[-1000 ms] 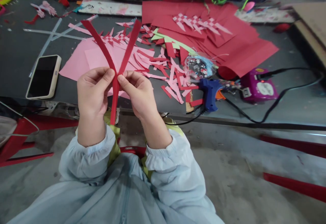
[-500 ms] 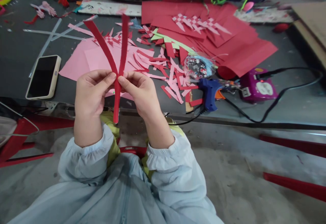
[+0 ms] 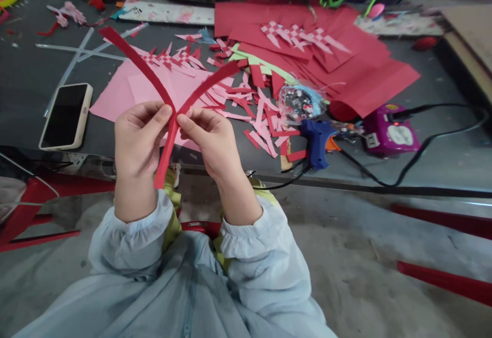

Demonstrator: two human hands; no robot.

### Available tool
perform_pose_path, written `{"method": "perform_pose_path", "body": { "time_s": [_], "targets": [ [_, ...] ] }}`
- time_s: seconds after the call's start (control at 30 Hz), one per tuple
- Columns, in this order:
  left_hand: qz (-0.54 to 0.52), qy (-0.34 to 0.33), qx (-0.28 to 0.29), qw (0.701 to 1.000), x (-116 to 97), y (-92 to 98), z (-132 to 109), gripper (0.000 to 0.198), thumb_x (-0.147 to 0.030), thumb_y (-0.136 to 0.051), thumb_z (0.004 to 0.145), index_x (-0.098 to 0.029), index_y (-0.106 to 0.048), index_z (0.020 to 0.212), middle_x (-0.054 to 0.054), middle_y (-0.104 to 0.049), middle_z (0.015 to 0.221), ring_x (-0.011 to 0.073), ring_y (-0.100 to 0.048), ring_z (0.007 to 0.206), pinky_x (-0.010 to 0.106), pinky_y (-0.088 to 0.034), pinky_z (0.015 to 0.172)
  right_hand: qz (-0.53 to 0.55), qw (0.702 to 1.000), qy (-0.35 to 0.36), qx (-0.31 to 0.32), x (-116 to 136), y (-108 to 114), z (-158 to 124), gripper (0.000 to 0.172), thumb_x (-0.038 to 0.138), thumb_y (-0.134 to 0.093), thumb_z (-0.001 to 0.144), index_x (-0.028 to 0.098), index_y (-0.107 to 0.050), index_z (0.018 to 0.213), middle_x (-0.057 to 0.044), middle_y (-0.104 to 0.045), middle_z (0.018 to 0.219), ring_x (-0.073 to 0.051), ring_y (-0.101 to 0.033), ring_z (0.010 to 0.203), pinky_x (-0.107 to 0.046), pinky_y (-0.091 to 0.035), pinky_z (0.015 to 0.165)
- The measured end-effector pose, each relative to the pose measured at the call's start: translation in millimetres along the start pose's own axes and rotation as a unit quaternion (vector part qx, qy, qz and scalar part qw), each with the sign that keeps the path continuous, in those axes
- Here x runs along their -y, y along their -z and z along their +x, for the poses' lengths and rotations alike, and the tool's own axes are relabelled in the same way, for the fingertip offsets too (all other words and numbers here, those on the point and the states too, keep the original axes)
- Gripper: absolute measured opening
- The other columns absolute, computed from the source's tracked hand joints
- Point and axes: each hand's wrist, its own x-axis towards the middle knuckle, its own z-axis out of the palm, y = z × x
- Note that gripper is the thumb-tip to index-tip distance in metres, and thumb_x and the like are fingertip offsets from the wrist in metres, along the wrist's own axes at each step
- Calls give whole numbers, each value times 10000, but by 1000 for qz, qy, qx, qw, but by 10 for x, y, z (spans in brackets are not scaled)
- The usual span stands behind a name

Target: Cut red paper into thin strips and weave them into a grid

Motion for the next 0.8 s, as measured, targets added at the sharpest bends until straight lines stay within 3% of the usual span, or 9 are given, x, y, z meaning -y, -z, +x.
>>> {"method": "perform_pose_path", "body": {
  "time_s": [0.23, 0.33, 0.47, 0.67, 0.8],
  "targets": [
    [1, 52, 48, 997, -20, 58, 13, 172, -289, -889, 640, -206, -765, 724, -11, -724, 685, 91, -661, 592, 168, -548, 543, -36, 999, 21, -16, 12, 29, 21, 369, 448, -892, 582, 201, -637, 683, 56, -614, 659, -68, -576, 611, -226, -504, 623],
    [5, 56, 64, 996, -23, 63, 4, 115, -236, -861, 673, -205, -767, 732, -10, -733, 702, 89, -669, 607, 169, -560, 572, -39, 999, 24, -23, 18, 32, 28, 365, 458, -890, 580, 204, -656, 699, 51, -621, 677, -71, -575, 615, -232, -507, 630],
    [-16, 36, 62, 997, -13, 56, 4, 84, -194, -839, 691, -210, -765, 727, -19, -734, 707, 83, -674, 619, 178, -579, 623, -27, 999, 15, -14, 30, 33, 21, 329, 432, -888, 596, 204, -695, 734, 37, -642, 718, -71, -567, 621, -233, -501, 631],
    [-41, 37, 57, 997, 8, 18, 4, 164, -265, -884, 645, -202, -748, 711, -16, -715, 684, 122, -699, 661, 227, -608, 645, -37, 999, 27, -7, 15, 16, 5, 323, 436, -878, 610, 213, -667, 712, 46, -621, 697, -73, -554, 631, -230, -494, 636],
    [-60, 33, 37, 997, 32, -17, 2, 192, -276, -906, 611, -218, -746, 699, -33, -705, 684, 101, -680, 652, 215, -601, 663, -2, 999, 35, -20, -8, -21, 5, 308, 406, -882, 615, 213, -658, 706, 48, -623, 691, -70, -564, 637, -220, -507, 651]
  ]
}}
